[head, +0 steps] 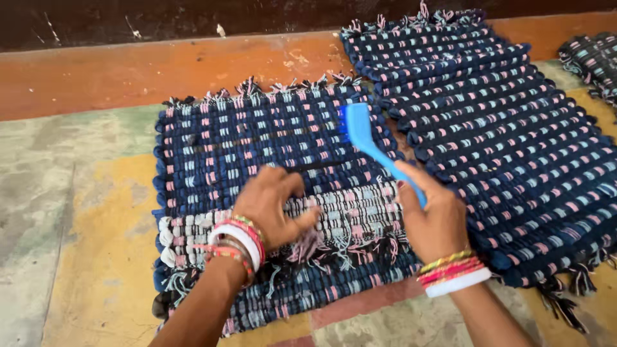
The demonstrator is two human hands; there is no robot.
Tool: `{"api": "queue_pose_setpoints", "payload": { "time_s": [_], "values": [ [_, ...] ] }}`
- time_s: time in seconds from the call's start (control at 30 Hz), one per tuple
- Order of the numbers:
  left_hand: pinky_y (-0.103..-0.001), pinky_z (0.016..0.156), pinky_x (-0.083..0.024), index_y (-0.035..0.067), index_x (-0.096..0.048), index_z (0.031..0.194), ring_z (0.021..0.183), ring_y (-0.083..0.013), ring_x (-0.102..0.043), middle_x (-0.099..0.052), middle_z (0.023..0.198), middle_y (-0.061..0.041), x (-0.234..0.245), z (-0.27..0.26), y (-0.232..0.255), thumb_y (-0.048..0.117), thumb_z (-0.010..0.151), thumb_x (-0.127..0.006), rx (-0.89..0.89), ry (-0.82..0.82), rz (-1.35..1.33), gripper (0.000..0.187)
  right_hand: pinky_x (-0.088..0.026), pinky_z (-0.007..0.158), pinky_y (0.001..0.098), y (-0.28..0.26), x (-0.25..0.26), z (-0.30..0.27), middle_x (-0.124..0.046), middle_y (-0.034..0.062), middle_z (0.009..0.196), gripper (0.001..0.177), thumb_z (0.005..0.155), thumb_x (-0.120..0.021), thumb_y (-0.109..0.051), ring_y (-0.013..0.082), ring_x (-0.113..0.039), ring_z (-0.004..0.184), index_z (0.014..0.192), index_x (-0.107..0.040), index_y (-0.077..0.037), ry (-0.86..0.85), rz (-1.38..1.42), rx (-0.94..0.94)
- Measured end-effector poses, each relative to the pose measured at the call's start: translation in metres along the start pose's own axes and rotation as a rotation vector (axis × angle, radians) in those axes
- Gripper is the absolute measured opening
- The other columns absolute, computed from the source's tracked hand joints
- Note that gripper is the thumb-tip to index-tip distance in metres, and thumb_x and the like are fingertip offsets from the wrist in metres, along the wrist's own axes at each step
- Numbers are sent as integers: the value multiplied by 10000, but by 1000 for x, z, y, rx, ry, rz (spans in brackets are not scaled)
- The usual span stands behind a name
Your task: The person cleans two rugs on the floor using a blue brush by hand.
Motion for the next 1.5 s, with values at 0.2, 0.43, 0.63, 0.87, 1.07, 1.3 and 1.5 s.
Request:
{"api": "queue_pose_setpoints", "payload": {
  "time_s": [0.2,0.43,0.63,0.87,1.07,1.3,1.5],
  "values": [
    [-468,929,-411,52,-647,1118,1106,-317,-537,-609,1088,-126,0,-14,23,754,517,-813,-223,-81,-72,938,-592,702,392,-41,-18,-21,-762,199,992,329,924,-603,-150,318,-777,839,1237,-702,-132,-133,27,360],
    [-511,970,-455,25,-618,1113,1128,-333,-541,-576,1129,-164,-15,-10,30,436,684,-772,-298,-193,168,614,-553,700,464,-15,2,6,-741,223,1002,341,942,-597,-210,401,-714,822,1250,-740,-173,-37,-217,186],
    [-500,849,-541,104,-693,1006,1017,-340,-651,-684,1019,-131,2,18,16,206,812,-655,-208,-72,226,222,-572,747,395,-19,27,15,-780,175,923,349,940,-618,-213,292,-780,790,1269,-726,-174,-1,-106,-6],
    [-440,828,-555,106,-751,810,994,-296,-687,-736,906,-132,19,75,9,132,755,-732,-150,50,603,64,-569,734,334,-65,39,15,-781,147,998,337,990,-606,-130,207,-779,865,1313,-694,-93,127,41,256],
    [-489,783,-568,37,-727,966,1034,-332,-691,-665,1264,-145,44,110,-27,45,935,-606,69,252,507,125,-555,677,328,-71,24,11,-785,141,927,345,975,-602,-121,199,-768,784,1302,-710,-111,114,22,213],
    [-507,1125,-303,59,-417,1502,1402,-371,-318,-429,1527,-188,-14,77,-56,276,942,-521,27,213,227,610,-536,600,345,-53,-9,1,-787,150,970,356,927,-637,-172,226,-749,668,1273,-715,-141,55,46,95],
    [-560,1179,-139,136,-373,1549,1501,-365,-212,-296,1626,-138,-21,41,-60,608,956,-406,128,267,230,758,-562,707,374,-72,-48,-18,-778,156,968,336,950,-616,-192,297,-756,825,1266,-723,-149,-3,51,282]
  ]
}}
Point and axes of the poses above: each hand's wrist, its own z-axis towards the middle knuckle, its own x-axis out of the back of the hand, y = z × x, the point moved 8 cm from there along z, towards the middle knuckle
